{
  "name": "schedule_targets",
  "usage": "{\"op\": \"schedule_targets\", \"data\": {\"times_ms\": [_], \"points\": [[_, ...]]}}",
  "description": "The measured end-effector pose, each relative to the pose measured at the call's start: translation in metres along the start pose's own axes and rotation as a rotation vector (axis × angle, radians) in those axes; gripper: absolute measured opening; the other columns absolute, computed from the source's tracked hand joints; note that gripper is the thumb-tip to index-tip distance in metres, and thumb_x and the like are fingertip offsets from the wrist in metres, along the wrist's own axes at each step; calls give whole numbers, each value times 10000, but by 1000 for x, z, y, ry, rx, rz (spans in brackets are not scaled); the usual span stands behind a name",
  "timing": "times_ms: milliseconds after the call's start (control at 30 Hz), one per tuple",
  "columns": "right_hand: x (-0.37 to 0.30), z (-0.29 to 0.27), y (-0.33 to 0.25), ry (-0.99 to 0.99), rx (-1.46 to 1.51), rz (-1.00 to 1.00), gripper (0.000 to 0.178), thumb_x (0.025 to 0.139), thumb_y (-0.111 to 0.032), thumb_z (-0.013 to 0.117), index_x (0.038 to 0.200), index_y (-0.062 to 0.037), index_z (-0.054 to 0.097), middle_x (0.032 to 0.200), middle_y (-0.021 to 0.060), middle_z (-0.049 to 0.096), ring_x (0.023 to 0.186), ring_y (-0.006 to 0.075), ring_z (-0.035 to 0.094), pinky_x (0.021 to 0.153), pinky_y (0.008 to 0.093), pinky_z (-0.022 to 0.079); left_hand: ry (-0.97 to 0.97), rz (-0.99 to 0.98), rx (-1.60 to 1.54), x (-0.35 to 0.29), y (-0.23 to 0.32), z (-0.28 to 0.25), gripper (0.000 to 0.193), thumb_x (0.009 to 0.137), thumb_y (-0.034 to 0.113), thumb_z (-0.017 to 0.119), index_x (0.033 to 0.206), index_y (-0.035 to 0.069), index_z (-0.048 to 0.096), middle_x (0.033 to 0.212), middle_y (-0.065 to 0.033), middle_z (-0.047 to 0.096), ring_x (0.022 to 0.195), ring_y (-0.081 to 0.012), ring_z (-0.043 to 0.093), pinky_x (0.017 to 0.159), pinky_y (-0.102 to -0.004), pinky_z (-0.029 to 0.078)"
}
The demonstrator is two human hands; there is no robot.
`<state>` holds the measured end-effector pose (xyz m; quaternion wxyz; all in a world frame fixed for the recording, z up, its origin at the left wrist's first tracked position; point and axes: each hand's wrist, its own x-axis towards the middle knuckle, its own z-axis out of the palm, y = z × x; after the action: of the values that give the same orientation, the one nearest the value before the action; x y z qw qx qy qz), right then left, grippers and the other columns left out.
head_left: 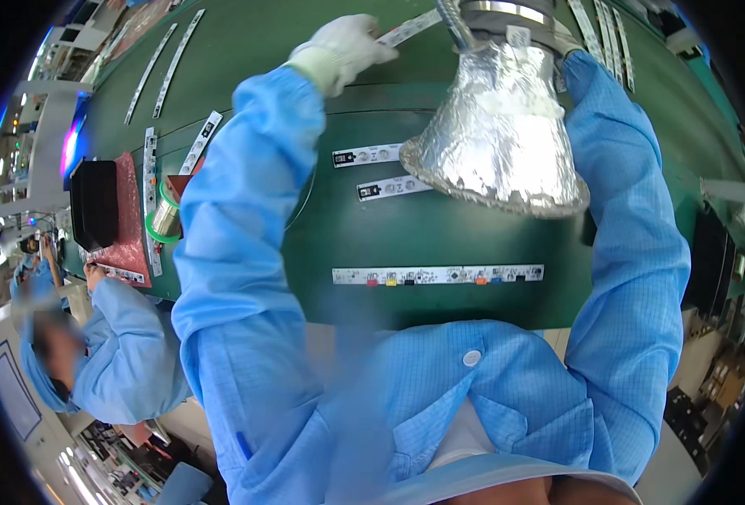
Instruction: Soldering electronic components onto narrow circuit boards at a manual assembly station.
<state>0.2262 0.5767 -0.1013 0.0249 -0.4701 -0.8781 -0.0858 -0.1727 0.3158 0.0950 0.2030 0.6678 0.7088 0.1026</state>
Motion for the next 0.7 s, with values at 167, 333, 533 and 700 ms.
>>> {"op": "schedule_targets", "data": {"times_ms": [167, 333, 533, 700], "points": [[-14, -74, -7, -84, -94, 53, 408, 849, -292, 616, 1177, -50, 593, 947, 187, 689, 880, 361, 664, 809, 411, 524, 36, 235, 145, -55, -4, -2, 460, 786, 349, 686, 1079, 0, 626, 983, -203, 675, 922, -346, 642, 831, -383, 495], [-69, -197, -170, -65, 188, 630, 627, 819, -520, 594, 1241, -58, 560, 1130, 228, 647, 1049, 359, 636, 909, 447, 492, 7, 145, 121, -109, -32, -6, 415, 777, 317, 706, 1056, 18, 632, 1015, -192, 674, 950, -354, 635, 840, -385, 492], [-37, -178, -140, -103, 313, 636, 516, 734, -381, 721, 1125, -54, 640, 1052, 193, 679, 965, 326, 675, 864, 435, 523, 57, 11, 201, -109, -28, 3, 370, 798, 316, 697, 1069, 70, 641, 1019, -156, 680, 970, -340, 635, 845, -387, 498], [-74, -195, -112, -47, 1127, 732, 207, 884, -266, 593, 874, -86, 697, 758, 41, 655, 654, 104, 612, 543, 267, 448, 81, 2, 189, -112, -28, 11, 345, 788, 312, 703, 1031, 74, 648, 987, -153, 679, 950, -333, 639, 840, -390, 501]]}}
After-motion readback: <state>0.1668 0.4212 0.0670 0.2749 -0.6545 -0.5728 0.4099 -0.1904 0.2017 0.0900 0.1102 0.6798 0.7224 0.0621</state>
